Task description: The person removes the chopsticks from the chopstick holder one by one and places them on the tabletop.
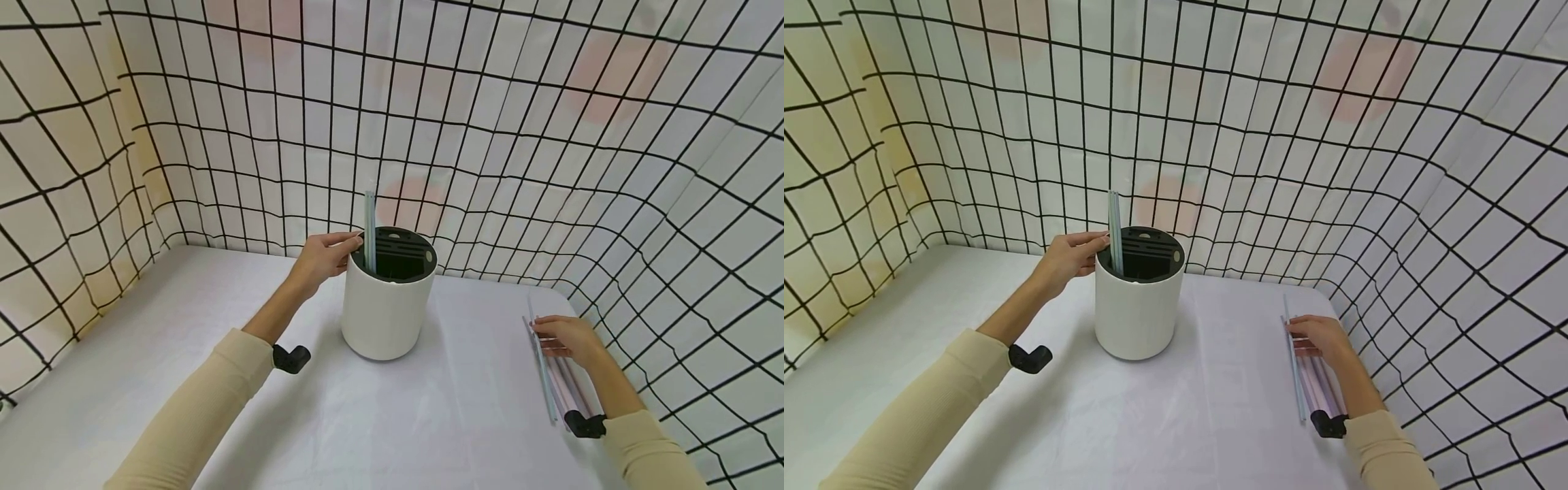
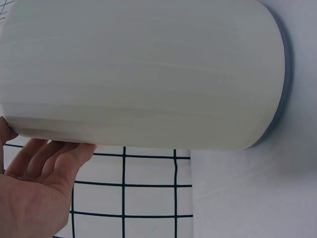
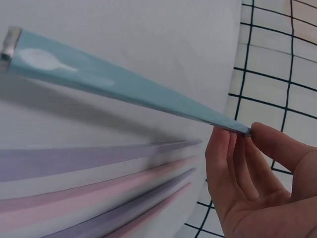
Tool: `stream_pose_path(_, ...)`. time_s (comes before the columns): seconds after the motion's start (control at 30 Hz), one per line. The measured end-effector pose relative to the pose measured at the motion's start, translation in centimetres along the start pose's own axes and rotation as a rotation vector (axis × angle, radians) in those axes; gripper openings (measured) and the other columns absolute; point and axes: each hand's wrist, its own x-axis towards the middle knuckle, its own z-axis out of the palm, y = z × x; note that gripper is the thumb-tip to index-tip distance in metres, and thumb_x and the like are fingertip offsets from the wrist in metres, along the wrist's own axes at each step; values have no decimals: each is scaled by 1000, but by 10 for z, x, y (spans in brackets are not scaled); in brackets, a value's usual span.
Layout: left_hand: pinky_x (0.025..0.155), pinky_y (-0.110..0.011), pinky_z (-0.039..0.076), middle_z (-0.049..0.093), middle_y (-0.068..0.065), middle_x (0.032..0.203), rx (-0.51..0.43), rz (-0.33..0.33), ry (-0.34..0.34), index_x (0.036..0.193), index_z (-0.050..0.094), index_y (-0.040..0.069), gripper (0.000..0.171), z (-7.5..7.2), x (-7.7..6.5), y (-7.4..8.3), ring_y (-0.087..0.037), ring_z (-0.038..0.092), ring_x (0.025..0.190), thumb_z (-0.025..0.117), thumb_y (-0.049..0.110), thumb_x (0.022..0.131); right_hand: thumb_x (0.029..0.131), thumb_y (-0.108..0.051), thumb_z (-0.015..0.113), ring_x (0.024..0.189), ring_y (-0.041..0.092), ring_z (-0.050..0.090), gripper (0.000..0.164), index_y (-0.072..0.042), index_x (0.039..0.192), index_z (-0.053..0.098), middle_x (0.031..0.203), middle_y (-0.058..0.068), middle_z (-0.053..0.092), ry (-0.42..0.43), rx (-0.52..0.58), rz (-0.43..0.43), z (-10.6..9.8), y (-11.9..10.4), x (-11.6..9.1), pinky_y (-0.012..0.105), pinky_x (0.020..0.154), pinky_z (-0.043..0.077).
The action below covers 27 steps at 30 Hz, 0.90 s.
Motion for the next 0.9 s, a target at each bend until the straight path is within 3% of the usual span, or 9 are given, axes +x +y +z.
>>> stream_pose_path(0.3, 105, -39, 54, 66, -11, 135, -3, 1, 2, 140, 63, 11, 47, 1, 0, 1, -25, 65, 122, 68, 33, 99, 98, -13, 68, 78, 15, 67, 43, 13, 130, 56, 92, 5, 70, -39, 47, 87, 4, 18, 6, 33, 71, 64)
stream_pose_path(0.9, 105, -39, 54, 65, -11, 138, 2, 4, 5, 140, 62, 11, 47, 2, 0, -1, -26, 65, 124, 67, 34, 99, 95, -9, 69, 66, 11, 65, 42, 16, 126, 57, 79, -1, 69, 10, 12, 56, 8, 31, 10, 27, 63, 62)
